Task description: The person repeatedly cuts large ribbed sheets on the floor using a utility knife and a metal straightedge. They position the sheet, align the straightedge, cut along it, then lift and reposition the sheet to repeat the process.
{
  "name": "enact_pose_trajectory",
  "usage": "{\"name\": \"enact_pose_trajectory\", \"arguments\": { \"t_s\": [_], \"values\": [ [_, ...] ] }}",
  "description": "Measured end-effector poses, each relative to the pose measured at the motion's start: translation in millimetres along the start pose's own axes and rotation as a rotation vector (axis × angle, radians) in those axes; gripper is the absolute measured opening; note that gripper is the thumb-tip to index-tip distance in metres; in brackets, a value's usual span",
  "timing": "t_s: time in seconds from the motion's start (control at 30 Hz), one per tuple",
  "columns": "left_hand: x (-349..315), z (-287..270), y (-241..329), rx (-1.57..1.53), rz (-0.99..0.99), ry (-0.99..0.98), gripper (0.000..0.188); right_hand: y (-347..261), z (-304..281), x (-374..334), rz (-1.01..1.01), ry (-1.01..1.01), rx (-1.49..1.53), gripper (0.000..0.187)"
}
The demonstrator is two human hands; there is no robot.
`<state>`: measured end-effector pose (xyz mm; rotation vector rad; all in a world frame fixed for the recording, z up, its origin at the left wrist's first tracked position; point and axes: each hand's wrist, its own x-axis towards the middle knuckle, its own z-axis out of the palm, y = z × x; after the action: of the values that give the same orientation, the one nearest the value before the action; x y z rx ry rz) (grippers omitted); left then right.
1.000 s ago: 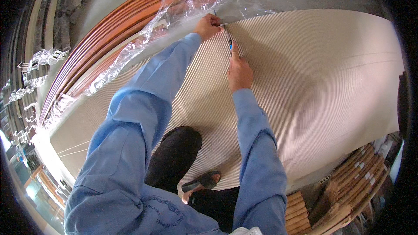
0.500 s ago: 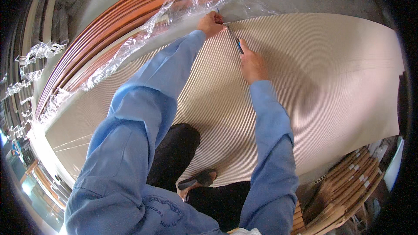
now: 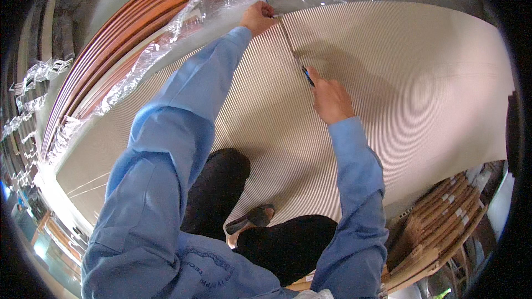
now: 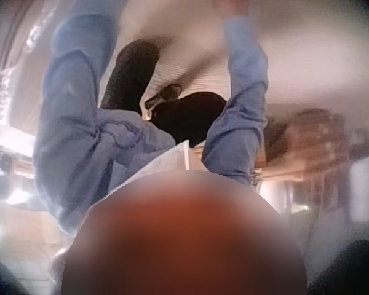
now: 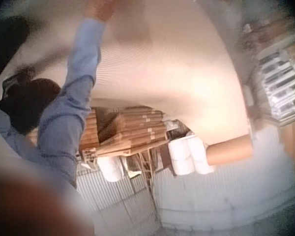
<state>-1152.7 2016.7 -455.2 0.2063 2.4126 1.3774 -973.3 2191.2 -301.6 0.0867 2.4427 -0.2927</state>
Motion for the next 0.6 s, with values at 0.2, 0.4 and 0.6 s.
{"name": "enact_pose_trajectory", "arguments": {
  "t_s": [0.2, 0.4, 0.6],
  "values": [
    [-50, 27, 41, 0.847, 0.606, -0.123, 0.054, 2, 13, -3, -0.001, 0.025, 0.017, 0.055],
    [-68, 36, 27, 0.933, 0.625, -0.220, 0.059, 10, 33, -10, -0.046, 0.168, 0.069, 0.048],
    [-63, 38, 16, 0.990, 0.653, -0.188, 0.055, 27, 57, -44, -0.015, 0.159, 0.010, 0.049]
  ]
}}
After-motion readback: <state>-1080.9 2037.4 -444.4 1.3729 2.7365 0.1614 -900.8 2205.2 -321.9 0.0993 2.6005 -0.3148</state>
